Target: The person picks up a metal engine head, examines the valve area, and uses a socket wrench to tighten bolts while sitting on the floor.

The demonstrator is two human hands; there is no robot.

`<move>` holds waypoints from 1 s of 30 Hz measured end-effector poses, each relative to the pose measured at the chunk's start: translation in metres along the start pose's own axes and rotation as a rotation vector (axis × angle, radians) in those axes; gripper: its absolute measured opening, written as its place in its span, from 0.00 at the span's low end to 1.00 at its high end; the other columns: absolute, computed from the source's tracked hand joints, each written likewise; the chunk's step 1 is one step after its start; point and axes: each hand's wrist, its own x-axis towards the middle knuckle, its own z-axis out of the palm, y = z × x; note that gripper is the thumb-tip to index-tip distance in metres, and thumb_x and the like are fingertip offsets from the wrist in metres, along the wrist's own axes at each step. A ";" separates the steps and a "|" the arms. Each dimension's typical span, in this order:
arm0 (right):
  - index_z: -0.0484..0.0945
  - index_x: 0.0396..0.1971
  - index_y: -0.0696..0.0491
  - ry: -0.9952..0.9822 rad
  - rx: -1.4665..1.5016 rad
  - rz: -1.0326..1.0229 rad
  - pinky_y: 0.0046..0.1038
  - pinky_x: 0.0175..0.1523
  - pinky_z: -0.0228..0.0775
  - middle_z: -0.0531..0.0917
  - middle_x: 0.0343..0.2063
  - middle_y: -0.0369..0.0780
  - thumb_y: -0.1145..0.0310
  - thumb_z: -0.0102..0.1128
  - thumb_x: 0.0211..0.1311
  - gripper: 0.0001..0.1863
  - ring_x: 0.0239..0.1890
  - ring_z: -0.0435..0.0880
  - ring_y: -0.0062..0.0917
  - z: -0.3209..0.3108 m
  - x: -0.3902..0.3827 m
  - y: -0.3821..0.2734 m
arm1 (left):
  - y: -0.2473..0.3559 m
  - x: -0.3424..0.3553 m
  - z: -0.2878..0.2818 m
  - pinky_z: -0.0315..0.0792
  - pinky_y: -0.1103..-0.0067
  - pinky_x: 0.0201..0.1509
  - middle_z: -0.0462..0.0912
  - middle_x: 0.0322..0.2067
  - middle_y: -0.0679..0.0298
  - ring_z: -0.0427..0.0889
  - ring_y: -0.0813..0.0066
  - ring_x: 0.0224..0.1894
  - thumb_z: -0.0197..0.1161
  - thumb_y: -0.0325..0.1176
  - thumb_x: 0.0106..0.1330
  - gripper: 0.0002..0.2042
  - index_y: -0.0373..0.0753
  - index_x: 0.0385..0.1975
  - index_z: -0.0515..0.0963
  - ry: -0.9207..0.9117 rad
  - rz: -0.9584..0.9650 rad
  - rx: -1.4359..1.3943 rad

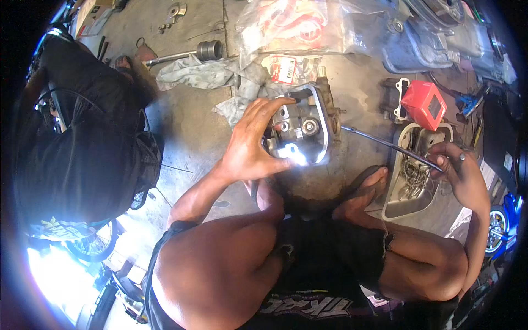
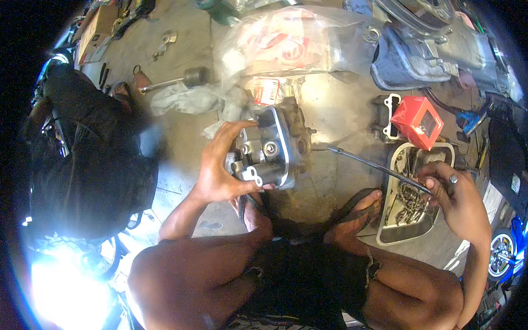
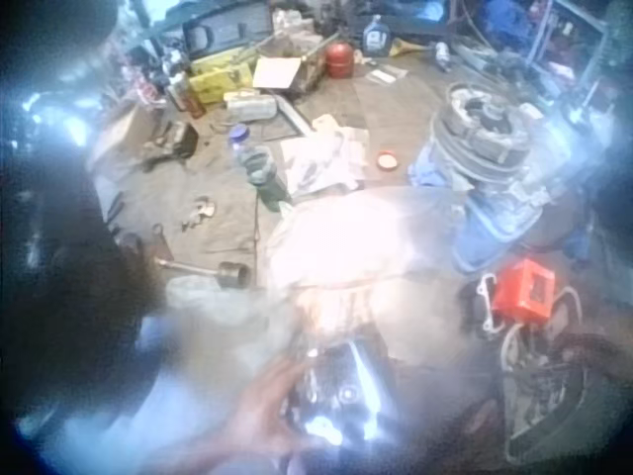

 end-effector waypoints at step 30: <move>0.76 0.47 0.56 0.037 0.458 0.895 0.32 0.54 0.70 0.82 0.42 0.41 0.60 0.59 0.72 0.15 0.46 0.78 0.29 0.153 -0.168 0.310 | 0.052 -0.025 -0.040 0.63 0.73 0.70 0.76 0.57 0.59 0.73 0.71 0.62 0.87 0.36 0.41 0.47 0.33 0.65 0.68 -0.073 -0.404 -0.523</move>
